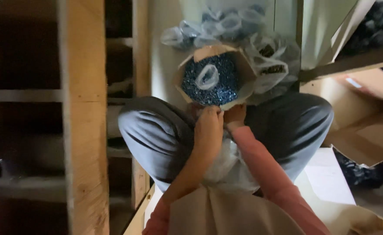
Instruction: The person sorts blue hardware pieces into small plastic bags by hand while sitting on the floor of a storage area.
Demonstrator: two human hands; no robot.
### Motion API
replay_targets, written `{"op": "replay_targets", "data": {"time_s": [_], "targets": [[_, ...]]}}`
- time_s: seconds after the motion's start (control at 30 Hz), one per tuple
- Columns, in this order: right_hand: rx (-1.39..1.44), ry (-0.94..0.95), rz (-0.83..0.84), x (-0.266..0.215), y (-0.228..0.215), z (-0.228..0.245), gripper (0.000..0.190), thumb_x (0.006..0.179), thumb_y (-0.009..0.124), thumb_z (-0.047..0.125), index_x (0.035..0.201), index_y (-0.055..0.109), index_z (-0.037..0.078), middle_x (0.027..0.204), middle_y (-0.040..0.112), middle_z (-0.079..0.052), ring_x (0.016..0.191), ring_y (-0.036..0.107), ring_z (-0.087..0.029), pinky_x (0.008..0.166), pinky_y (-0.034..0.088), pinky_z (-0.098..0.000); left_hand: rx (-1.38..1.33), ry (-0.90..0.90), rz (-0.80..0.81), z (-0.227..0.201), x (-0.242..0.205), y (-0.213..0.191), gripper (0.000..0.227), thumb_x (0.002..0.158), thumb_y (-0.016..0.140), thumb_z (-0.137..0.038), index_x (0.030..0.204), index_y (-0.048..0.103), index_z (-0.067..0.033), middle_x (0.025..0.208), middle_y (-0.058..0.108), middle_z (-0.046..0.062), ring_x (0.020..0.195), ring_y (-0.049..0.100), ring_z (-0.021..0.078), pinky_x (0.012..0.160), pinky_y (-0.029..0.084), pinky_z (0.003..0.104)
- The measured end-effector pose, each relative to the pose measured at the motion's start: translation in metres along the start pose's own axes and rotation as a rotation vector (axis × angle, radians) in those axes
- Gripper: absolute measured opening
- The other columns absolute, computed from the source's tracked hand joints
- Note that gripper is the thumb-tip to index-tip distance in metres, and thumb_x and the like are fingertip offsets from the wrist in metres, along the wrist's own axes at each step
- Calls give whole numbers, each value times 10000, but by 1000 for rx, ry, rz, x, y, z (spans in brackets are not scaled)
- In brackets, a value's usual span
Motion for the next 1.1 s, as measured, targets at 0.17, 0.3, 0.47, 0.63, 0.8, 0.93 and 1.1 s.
{"op": "replay_targets", "data": {"time_s": [0.17,0.3,0.47,0.63,0.8,0.93,1.1], "targets": [[370,662,-483,-40,-65,6,346,941,534,274,627,651,186,674,638,-39,803,637,-254,872,306,-410,95,192,-288,-9,26,-23,267,1090,531,-329,1195,580,-88,969,629,82,911,688,238,750,585,360],[193,153,-293,-6,-1,1,323,869,443,221,626,651,267,719,659,-4,791,617,-232,831,249,-408,143,22,80,23,32,13,400,1062,503,-464,1049,651,-92,932,680,118,950,714,311,775,588,452],[237,81,-392,-21,-7,-6,238,869,505,216,723,688,176,792,679,-82,912,615,-307,919,261,-531,219,122,374,64,-1,79,390,1008,546,-403,997,646,-26,924,695,218,897,726,388,733,590,488],[302,-6,-447,-60,-31,-33,213,870,584,208,848,735,60,886,705,-184,1067,612,-402,1033,276,-689,90,227,515,59,-39,61,549,976,588,-412,1204,611,87,1145,690,320,1099,664,510,936,519,608],[595,-42,109,-136,-124,-81,319,985,540,430,1107,726,201,1048,729,-75,1062,673,-303,937,459,-500,9,371,586,71,-62,66,454,970,562,-351,1208,691,13,1121,721,289,1104,659,497,976,491,582],[805,4,-20,-127,-176,-90,236,989,617,281,1110,711,103,985,721,-157,1001,679,-366,883,508,-506,-155,361,650,65,-45,62,386,1022,541,-416,1063,756,-99,988,760,163,929,717,403,846,572,476],[835,-74,-244,-100,-197,-78,175,1041,654,295,1073,696,129,898,704,-79,892,710,-278,771,550,-400,-205,368,628,71,-41,71,352,949,612,-448,976,758,-129,929,765,144,857,732,396,733,589,501]]}}
Point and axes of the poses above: each hand's wrist, its own x-axis towards the middle knuckle, its own y-axis out of the palm, z = x × y, the point moved 4 cm from there along x, towards the middle knuckle
